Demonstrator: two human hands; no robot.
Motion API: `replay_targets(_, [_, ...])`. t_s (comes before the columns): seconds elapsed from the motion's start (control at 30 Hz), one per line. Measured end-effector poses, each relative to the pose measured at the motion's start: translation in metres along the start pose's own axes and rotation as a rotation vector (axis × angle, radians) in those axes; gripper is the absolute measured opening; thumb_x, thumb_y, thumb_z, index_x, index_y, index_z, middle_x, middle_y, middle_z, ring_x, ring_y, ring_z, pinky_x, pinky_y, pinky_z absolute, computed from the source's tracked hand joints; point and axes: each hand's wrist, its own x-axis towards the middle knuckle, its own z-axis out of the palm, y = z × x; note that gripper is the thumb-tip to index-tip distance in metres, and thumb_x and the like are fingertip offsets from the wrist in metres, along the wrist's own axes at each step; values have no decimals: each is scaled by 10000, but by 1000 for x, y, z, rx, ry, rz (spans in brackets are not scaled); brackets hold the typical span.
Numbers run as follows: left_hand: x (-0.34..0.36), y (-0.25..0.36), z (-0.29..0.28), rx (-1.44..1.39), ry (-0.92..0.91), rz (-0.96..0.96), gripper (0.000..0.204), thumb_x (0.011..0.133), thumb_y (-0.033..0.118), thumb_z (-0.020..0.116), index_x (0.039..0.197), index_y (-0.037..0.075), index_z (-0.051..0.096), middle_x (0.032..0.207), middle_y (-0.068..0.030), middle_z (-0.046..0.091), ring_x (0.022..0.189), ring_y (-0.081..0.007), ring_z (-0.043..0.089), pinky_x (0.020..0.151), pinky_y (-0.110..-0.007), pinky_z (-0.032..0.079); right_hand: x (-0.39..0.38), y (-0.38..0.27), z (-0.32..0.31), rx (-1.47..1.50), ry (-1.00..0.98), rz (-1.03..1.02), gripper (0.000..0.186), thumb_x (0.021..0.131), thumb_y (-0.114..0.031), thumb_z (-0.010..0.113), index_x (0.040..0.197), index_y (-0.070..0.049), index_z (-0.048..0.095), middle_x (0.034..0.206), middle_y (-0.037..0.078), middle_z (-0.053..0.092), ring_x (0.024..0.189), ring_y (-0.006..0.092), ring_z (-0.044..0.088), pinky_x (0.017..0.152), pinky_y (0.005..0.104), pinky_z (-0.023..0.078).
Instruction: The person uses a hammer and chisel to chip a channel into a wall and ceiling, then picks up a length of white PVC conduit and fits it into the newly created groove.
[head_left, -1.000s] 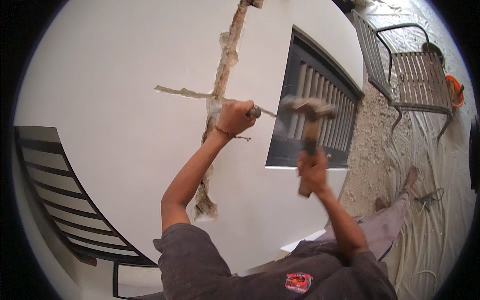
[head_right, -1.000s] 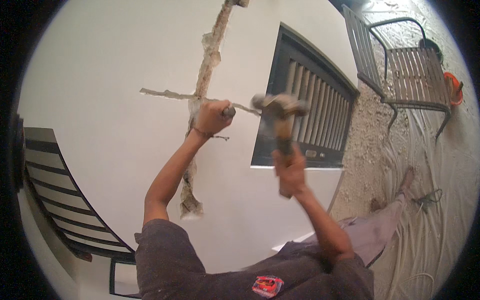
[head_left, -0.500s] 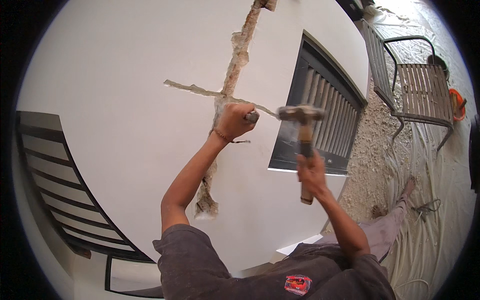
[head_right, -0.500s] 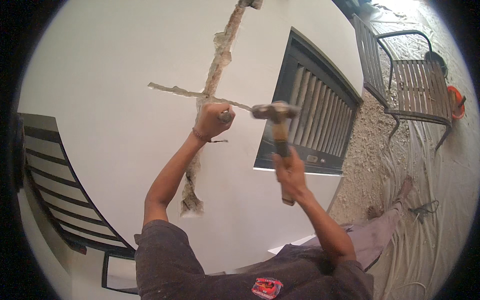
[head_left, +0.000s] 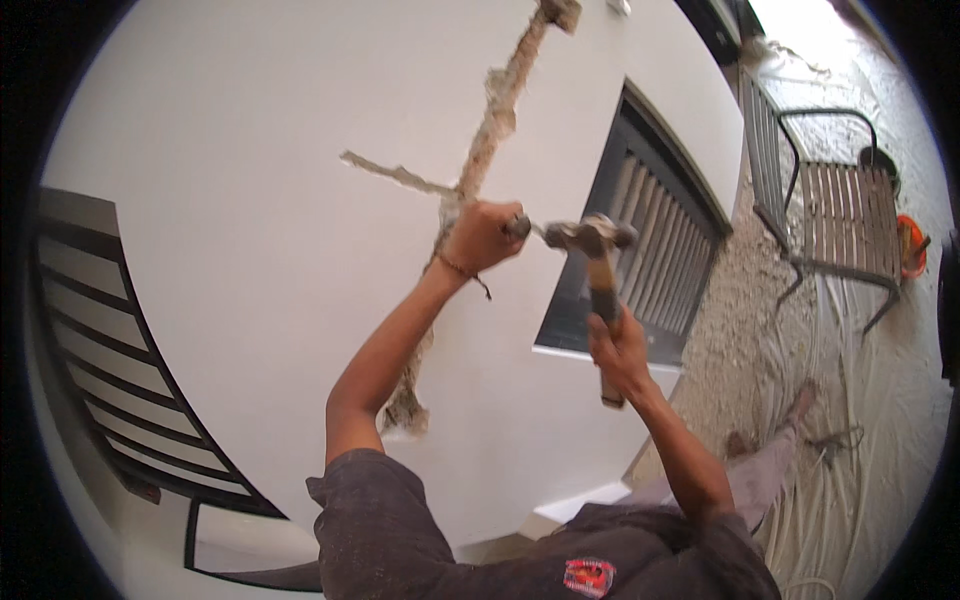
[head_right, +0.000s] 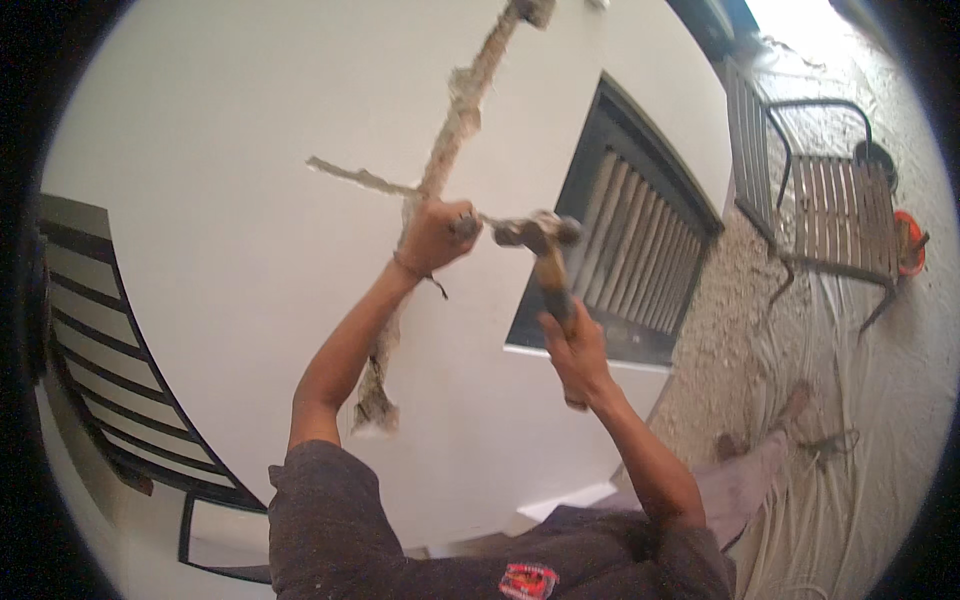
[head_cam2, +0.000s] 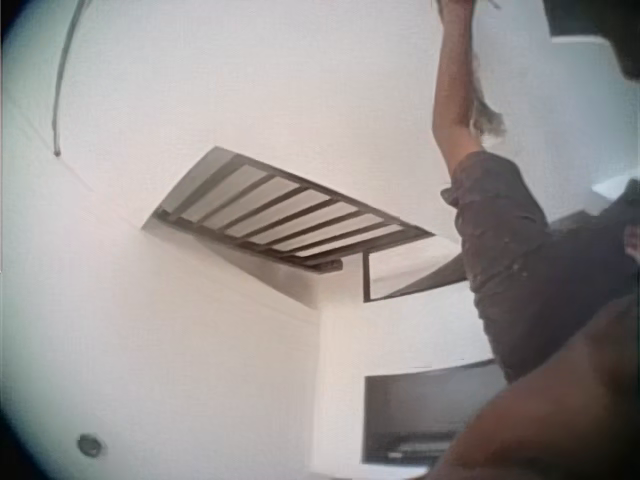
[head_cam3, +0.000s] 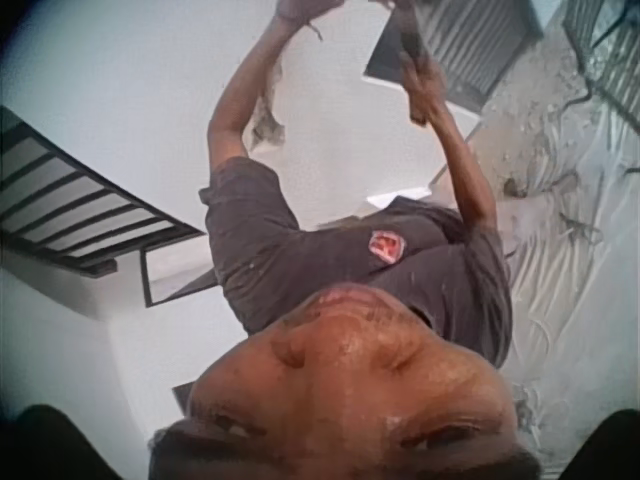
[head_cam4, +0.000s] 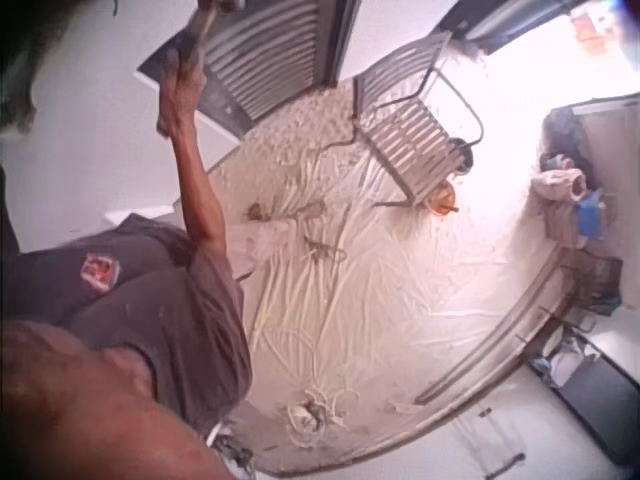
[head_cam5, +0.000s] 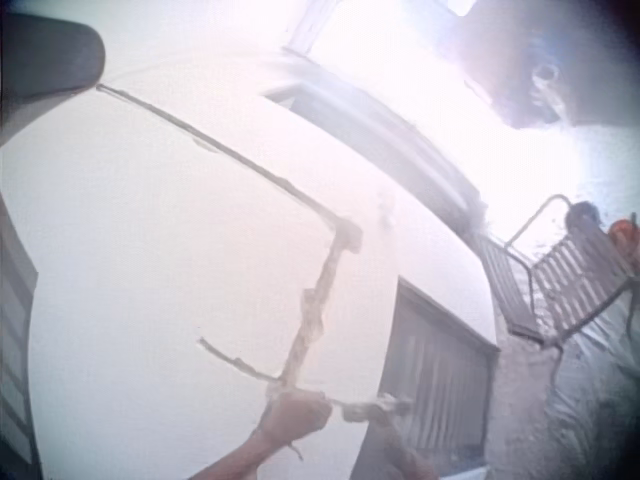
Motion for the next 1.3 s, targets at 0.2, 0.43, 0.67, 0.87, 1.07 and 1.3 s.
replay_targets(0.2, [-8,6,-3,10,22,-23,160,700,80,664,631,40,526,541,-146,531,516,-315,568,479,-363,442,-19,-106,-77,764,173,-605,347,913,-371,518,1065,-59,511,853,63,580,669,131,567,595,295,504])
replay_targets(0.43, [10,10,-6,9,-6,33,163,703,78,658,636,36,516,554,-151,526,523,-321,560,490,-366,442,21,-50,-11,-166,110,-427,298,893,-300,548,1023,-35,507,670,24,521,571,146,503,552,294,440])
replay_targets(0.67, [-2,6,4,15,215,-126,262,777,111,647,595,34,475,547,-162,497,488,-330,500,457,-374,381,-26,-34,-87,-5,138,-98,219,901,-227,596,929,-40,487,586,-11,491,490,88,457,455,249,387])
replay_targets(0.87, [14,-22,-20,-718,835,-640,394,919,170,499,544,89,407,510,-14,362,450,-111,353,446,-294,343,-52,-44,-150,198,429,-41,227,940,-244,536,836,-67,440,561,2,486,410,83,450,386,237,380])
replay_targets(1.07, [31,59,42,-2,209,-30,386,813,155,651,530,45,413,463,-123,434,372,-259,442,389,-349,332,-51,-56,-183,121,495,-26,250,947,-279,521,860,-61,434,571,10,475,416,86,454,389,238,379])
replay_targets(1.3, [39,22,39,149,296,-109,442,845,219,635,499,78,399,440,-100,417,367,-267,425,375,-356,311,-49,-75,-195,90,420,-68,317,969,-364,446,891,-57,434,609,22,465,444,96,440,423,245,393])
